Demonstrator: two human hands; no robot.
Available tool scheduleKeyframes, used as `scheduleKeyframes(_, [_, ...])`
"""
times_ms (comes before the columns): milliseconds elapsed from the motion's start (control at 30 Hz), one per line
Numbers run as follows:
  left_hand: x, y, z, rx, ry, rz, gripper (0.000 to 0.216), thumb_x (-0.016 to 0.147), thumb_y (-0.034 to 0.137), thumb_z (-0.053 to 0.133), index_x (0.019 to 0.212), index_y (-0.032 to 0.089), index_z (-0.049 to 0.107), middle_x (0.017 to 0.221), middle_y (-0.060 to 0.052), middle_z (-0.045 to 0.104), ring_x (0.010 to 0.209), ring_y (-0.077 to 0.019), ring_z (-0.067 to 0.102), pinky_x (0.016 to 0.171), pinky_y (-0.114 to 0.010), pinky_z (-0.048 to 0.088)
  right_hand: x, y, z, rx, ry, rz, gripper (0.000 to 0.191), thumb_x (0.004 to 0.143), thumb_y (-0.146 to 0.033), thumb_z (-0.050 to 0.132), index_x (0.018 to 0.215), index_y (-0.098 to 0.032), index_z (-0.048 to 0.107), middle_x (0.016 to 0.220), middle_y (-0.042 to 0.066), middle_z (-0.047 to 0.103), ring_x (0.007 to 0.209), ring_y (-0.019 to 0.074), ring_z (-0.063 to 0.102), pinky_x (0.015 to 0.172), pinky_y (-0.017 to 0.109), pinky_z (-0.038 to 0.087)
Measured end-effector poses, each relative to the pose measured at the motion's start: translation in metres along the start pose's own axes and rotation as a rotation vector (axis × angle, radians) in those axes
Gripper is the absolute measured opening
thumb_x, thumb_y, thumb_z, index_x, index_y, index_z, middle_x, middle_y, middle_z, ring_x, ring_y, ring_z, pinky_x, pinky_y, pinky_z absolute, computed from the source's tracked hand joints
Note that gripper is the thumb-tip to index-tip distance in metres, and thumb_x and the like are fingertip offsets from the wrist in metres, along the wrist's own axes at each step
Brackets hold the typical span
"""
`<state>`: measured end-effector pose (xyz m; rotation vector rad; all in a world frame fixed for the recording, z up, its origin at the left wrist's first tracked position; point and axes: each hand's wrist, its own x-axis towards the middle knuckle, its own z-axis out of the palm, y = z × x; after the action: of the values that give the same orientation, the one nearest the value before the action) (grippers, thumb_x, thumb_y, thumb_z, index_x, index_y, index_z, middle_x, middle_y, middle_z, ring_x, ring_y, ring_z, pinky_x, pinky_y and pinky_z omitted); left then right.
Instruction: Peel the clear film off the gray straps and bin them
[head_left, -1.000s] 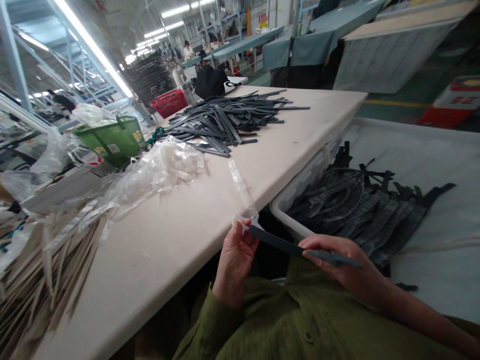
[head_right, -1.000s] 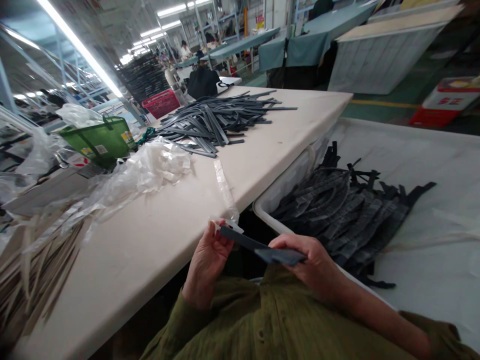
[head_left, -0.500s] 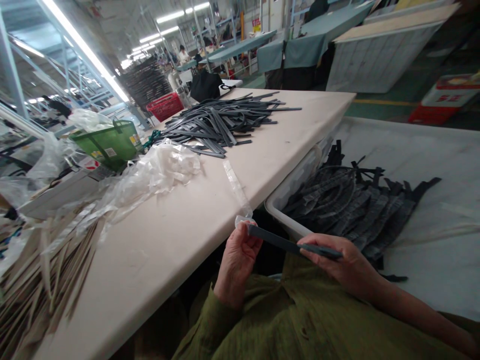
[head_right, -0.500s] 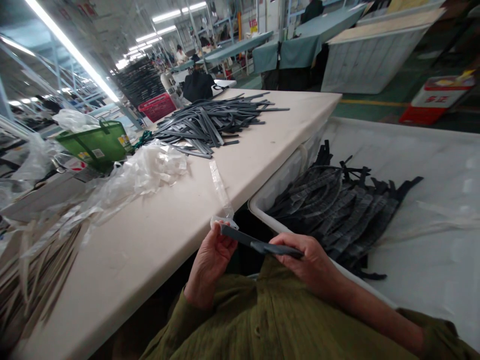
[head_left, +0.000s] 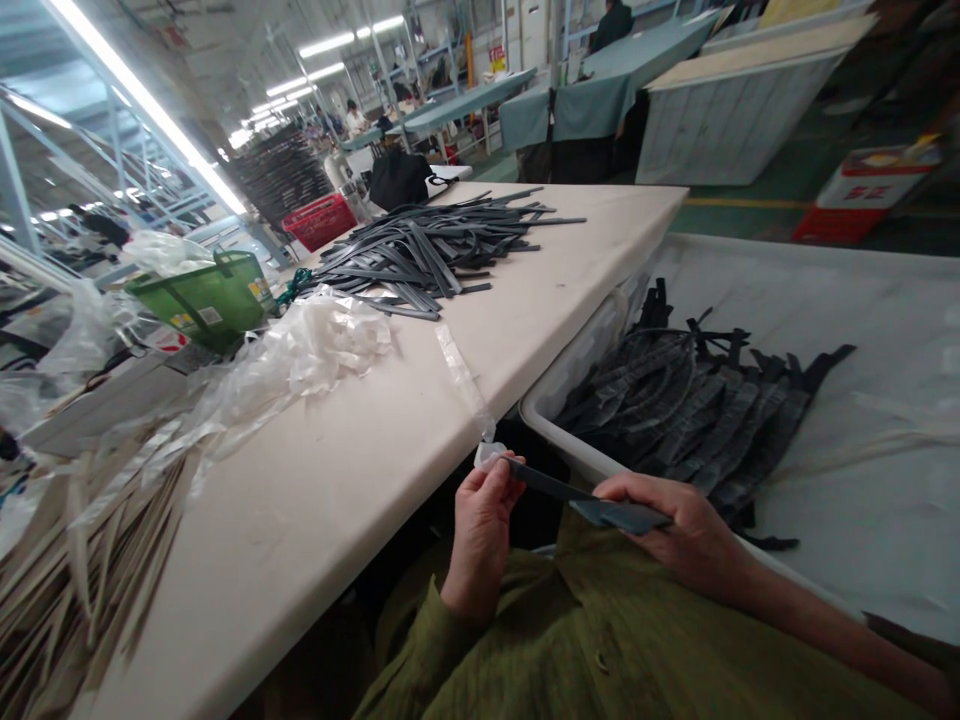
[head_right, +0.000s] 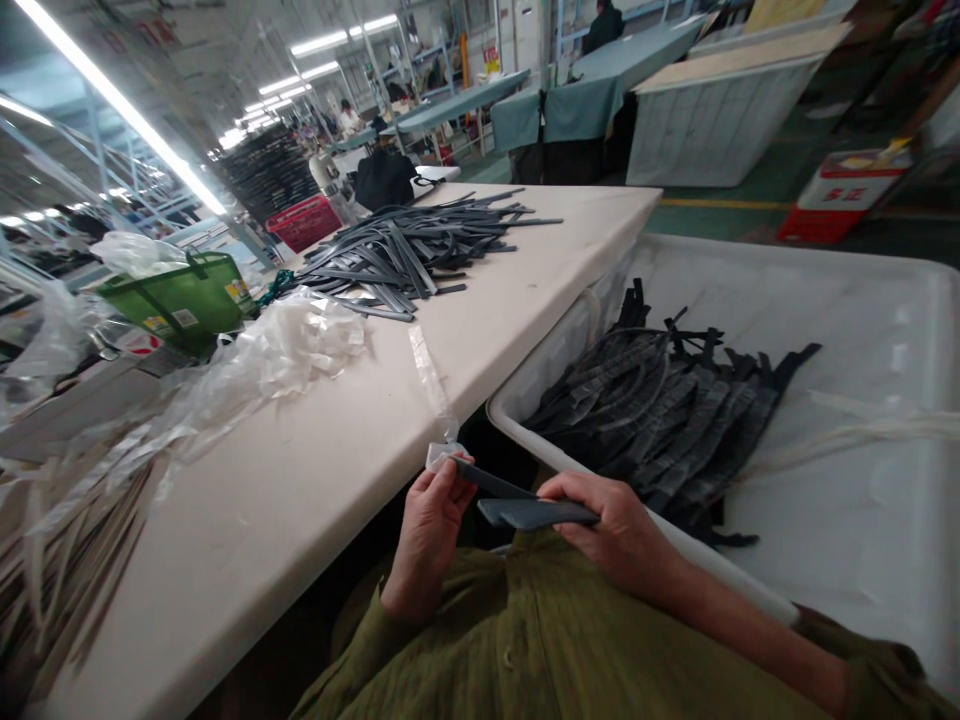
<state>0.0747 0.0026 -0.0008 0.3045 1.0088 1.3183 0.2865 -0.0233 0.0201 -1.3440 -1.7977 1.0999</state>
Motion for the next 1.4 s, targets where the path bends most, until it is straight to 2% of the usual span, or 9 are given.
scheduleKeyframes(133, [-0.004, -0.02, 0.004, 0.015, -0.043, -0.112, 0.038, 0.061, 0.037, 0.09, 0.085, 0.012, 0.075, 0.08, -0.007, 0.075, 0.074, -0.0154, 0.07, 0.072, -0.026, 0.052, 0.009, -0.002, 0.011, 0.01, -0.019, -0.049, 0.016, 0.079, -0.02, 0.054, 0.084, -0.02, 0.068, 0.081, 0.002, 0.071, 0.076, 0.0191, 0.066, 0.07, 0.028, 0.049])
scheduleKeyframes(233, [-0.007, -0.023, 0.007, 0.005, -0.067, -0.145, 0.035, 0.062, 0.036, 0.089, 0.082, 0.011, 0.075, 0.078, -0.007, 0.075, 0.073, -0.016, 0.069, 0.074, -0.027, 0.053, 0.015, -0.004, 0.013, 0.016, -0.057, -0.036, 0.021, 0.088, -0.032, 0.051, 0.085, -0.02, 0.068, 0.075, 0.002, 0.067, 0.07, 0.0187, 0.063, 0.065, 0.028, 0.048])
scheduleKeyframes(367, [-0.005, -0.008, 0.001, -0.027, -0.04, -0.051, 0.035, 0.06, 0.038, 0.09, 0.081, 0.014, 0.076, 0.081, -0.007, 0.075, 0.078, -0.0164, 0.07, 0.077, -0.027, 0.053, 0.011, 0.005, 0.005, 0.042, -0.313, 0.124, 0.043, 0.095, -0.054, 0.044, 0.084, -0.019, 0.066, 0.064, -0.001, 0.058, 0.055, 0.0151, 0.054, 0.051, 0.025, 0.042])
scheduleKeyframes(467, [-0.008, -0.006, -0.005, -0.006, -0.043, -0.032, 0.033, 0.063, 0.038, 0.089, 0.084, 0.014, 0.077, 0.083, -0.007, 0.076, 0.083, -0.0172, 0.069, 0.08, -0.027, 0.052, 0.007, 0.012, 0.003, -0.049, -0.389, 0.125, 0.046, 0.096, -0.053, 0.045, 0.072, -0.019, 0.064, 0.063, 0.0, 0.058, 0.058, 0.0157, 0.054, 0.054, 0.026, 0.04])
scheduleKeyframes(533, [-0.013, -0.014, -0.005, 0.063, -0.126, -0.07, 0.029, 0.068, 0.036, 0.086, 0.085, 0.013, 0.078, 0.084, -0.007, 0.075, 0.082, -0.0171, 0.068, 0.079, -0.027, 0.052, 0.009, 0.01, 0.008, -0.078, -0.35, 0.096, 0.046, 0.097, -0.051, 0.044, 0.069, -0.019, 0.061, 0.062, 0.0, 0.058, 0.057, 0.0154, 0.053, 0.055, 0.027, 0.039])
scheduleKeyframes(667, [-0.023, -0.025, -0.001, 0.153, -0.331, -0.124, 0.028, 0.08, 0.036, 0.076, 0.092, 0.011, 0.078, 0.079, -0.008, 0.074, 0.072, -0.0162, 0.065, 0.072, -0.027, 0.05, 0.017, 0.0, 0.016, 0.06, -0.333, 0.111, 0.049, 0.097, -0.059, 0.04, 0.084, -0.017, 0.064, 0.067, 0.0, 0.06, 0.053, 0.0145, 0.054, 0.052, 0.026, 0.042])
scheduleKeyframes(867, [-0.012, -0.014, -0.017, 0.024, -0.066, 0.004, 0.027, 0.072, 0.037, 0.083, 0.085, 0.014, 0.079, 0.093, -0.008, 0.075, 0.09, -0.0177, 0.065, 0.086, -0.027, 0.051, 0.013, 0.015, 0.005, 0.032, -0.463, 0.133, 0.053, 0.095, -0.062, 0.044, 0.072, -0.018, 0.062, 0.065, 0.001, 0.06, 0.06, 0.016, 0.055, 0.056, 0.026, 0.04])
scheduleKeyframes(1167, [-0.022, -0.028, -0.017, 0.078, -0.187, -0.063, 0.032, 0.078, 0.042, 0.077, 0.088, 0.012, 0.077, 0.091, -0.009, 0.073, 0.085, -0.0176, 0.065, 0.08, -0.027, 0.05, 0.032, 0.005, 0.027, 0.109, -0.437, 0.21, 0.05, 0.091, -0.065, 0.049, 0.074, -0.019, 0.059, 0.062, 0.0, 0.061, 0.051, 0.0152, 0.056, 0.05, 0.025, 0.043])
scheduleKeyframes(1400, [-0.012, -0.028, -0.027, -0.049, 0.027, -0.127, 0.037, 0.066, 0.039, 0.088, 0.089, 0.014, 0.074, 0.085, -0.006, 0.072, 0.074, -0.0137, 0.066, 0.071, -0.024, 0.051, 0.021, 0.025, 0.021, 0.041, -0.464, 0.216, 0.057, 0.089, -0.07, 0.045, 0.063, -0.02, 0.054, 0.059, 0.0, 0.059, 0.053, 0.0149, 0.053, 0.051, 0.025, 0.04])
